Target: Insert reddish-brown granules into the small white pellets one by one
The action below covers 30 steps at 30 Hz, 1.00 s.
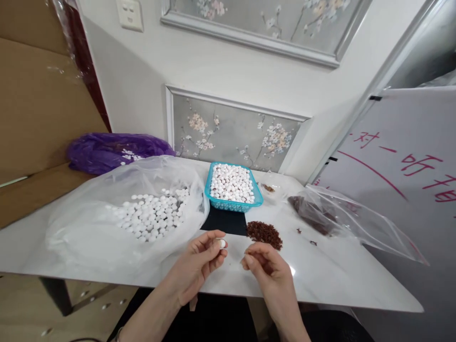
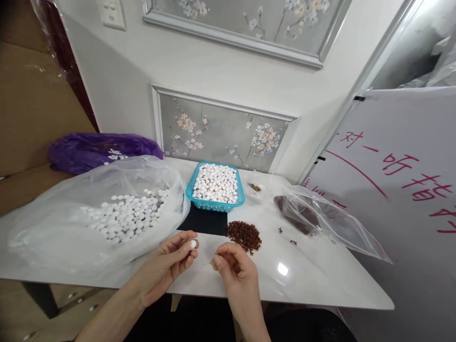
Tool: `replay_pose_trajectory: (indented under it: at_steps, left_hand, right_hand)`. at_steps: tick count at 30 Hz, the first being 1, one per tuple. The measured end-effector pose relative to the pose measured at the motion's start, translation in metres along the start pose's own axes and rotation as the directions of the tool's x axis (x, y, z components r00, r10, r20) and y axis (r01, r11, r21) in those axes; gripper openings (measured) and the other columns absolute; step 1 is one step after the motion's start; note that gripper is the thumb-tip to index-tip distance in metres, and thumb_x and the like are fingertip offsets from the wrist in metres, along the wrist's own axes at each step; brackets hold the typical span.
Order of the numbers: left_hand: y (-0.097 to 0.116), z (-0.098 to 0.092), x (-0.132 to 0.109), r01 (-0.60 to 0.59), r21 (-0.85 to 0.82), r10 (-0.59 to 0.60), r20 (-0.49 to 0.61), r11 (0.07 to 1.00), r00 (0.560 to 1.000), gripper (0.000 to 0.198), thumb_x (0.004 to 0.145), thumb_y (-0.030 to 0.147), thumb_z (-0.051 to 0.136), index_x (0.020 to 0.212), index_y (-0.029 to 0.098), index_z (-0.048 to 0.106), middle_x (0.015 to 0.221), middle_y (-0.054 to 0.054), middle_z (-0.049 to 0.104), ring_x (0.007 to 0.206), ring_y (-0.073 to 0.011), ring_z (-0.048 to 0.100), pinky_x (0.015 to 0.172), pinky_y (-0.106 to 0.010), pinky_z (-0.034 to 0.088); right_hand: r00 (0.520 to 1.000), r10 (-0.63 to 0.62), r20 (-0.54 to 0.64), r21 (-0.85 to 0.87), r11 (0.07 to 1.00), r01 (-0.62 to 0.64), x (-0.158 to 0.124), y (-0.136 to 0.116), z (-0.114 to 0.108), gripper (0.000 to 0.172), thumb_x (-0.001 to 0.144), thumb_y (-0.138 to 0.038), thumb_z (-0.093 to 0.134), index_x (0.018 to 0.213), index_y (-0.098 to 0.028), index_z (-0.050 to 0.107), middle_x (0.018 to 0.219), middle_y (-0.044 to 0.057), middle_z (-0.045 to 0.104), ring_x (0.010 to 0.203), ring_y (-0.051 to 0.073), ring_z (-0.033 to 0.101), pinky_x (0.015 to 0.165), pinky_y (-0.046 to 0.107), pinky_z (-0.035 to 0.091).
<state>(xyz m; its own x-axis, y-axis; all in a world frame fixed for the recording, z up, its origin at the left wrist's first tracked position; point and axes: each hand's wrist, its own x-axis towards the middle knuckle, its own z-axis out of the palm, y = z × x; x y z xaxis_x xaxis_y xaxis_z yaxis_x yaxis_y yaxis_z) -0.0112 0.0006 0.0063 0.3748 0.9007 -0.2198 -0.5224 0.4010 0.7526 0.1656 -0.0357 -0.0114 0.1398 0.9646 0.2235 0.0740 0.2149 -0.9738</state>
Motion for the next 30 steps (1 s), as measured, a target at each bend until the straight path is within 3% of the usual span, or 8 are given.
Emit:
replay_pose_trajectory:
  at_steps: [5, 10, 16, 20, 24, 30]
  left_hand:
    - [-0.003, -0.002, 0.0, 0.023, -0.056, -0.022, 0.022, 0.998, 1.0, 0.011, 0.075, 0.014, 0.067, 0.086, 0.014, 0.069, 0.079, -0.002, 0.064, 0.071, -0.006, 0.06, 0.072, -0.014, 0.05]
    - [-0.006, -0.002, 0.001, 0.005, -0.067, -0.003, 0.027, 0.998, 1.0, 0.013, 0.074, 0.015, 0.068, 0.087, 0.01, 0.07, 0.079, -0.005, 0.067, 0.072, -0.0078, 0.061, 0.075, -0.016, 0.05]
    - [-0.006, -0.005, -0.001, 0.0, -0.068, 0.001, 0.013, 0.998, 1.0, 0.015, 0.072, 0.014, 0.07, 0.088, 0.012, 0.07, 0.076, -0.003, 0.065, 0.067, -0.0064, 0.06, 0.068, -0.014, 0.051]
    - [-0.002, -0.004, -0.001, 0.002, -0.071, -0.001, 0.016, 0.997, 1.0, 0.01, 0.075, 0.017, 0.068, 0.084, 0.014, 0.068, 0.074, 0.0, 0.062, 0.063, -0.0046, 0.059, 0.062, -0.011, 0.051]
    - [0.0, -0.001, 0.0, 0.004, -0.064, -0.003, 0.011, 0.998, 1.0, 0.009, 0.077, 0.017, 0.066, 0.083, 0.012, 0.069, 0.075, -0.002, 0.063, 0.067, -0.0051, 0.06, 0.069, -0.011, 0.051]
    - [-0.004, -0.003, 0.002, 0.021, -0.067, -0.021, 0.014, 0.997, 1.0, 0.014, 0.074, 0.014, 0.068, 0.088, 0.01, 0.07, 0.075, -0.004, 0.067, 0.07, -0.0076, 0.061, 0.072, -0.014, 0.051]
  right_hand:
    - [0.994, 0.066, 0.087, 0.191, 0.978, -0.082, 0.001, -0.002, 0.018, 0.008, 0.081, -0.026, 0.061, 0.081, -0.019, 0.061, 0.061, -0.001, 0.061, 0.058, 0.012, 0.056, 0.06, 0.024, 0.046]
    - [0.991, 0.054, 0.125, 0.179, 0.981, -0.076, 0.002, 0.004, 0.022, 0.011, 0.08, -0.028, 0.063, 0.081, -0.018, 0.067, 0.076, 0.003, 0.064, 0.068, 0.015, 0.058, 0.066, 0.027, 0.048]
    - [0.992, 0.116, 0.051, 0.289, 0.949, -0.126, 0.004, 0.008, 0.025, 0.011, 0.077, -0.026, 0.065, 0.087, -0.02, 0.063, 0.076, 0.001, 0.064, 0.067, 0.015, 0.062, 0.066, 0.027, 0.051]
    - [0.988, 0.12, 0.098, 0.333, 0.932, -0.146, 0.006, 0.007, 0.026, 0.009, 0.076, -0.022, 0.067, 0.083, -0.019, 0.064, 0.078, 0.001, 0.064, 0.069, 0.014, 0.062, 0.068, 0.027, 0.05]
    - [0.992, 0.085, 0.096, 0.359, 0.926, -0.114, 0.006, 0.005, 0.026, 0.004, 0.074, -0.021, 0.068, 0.076, -0.019, 0.066, 0.084, 0.001, 0.062, 0.07, 0.014, 0.061, 0.066, 0.026, 0.05]
    - [0.991, 0.11, 0.082, 0.359, 0.924, -0.132, 0.005, 0.0, 0.028, 0.004, 0.076, -0.022, 0.067, 0.076, -0.019, 0.064, 0.072, 0.0, 0.065, 0.068, 0.013, 0.061, 0.066, 0.025, 0.049]
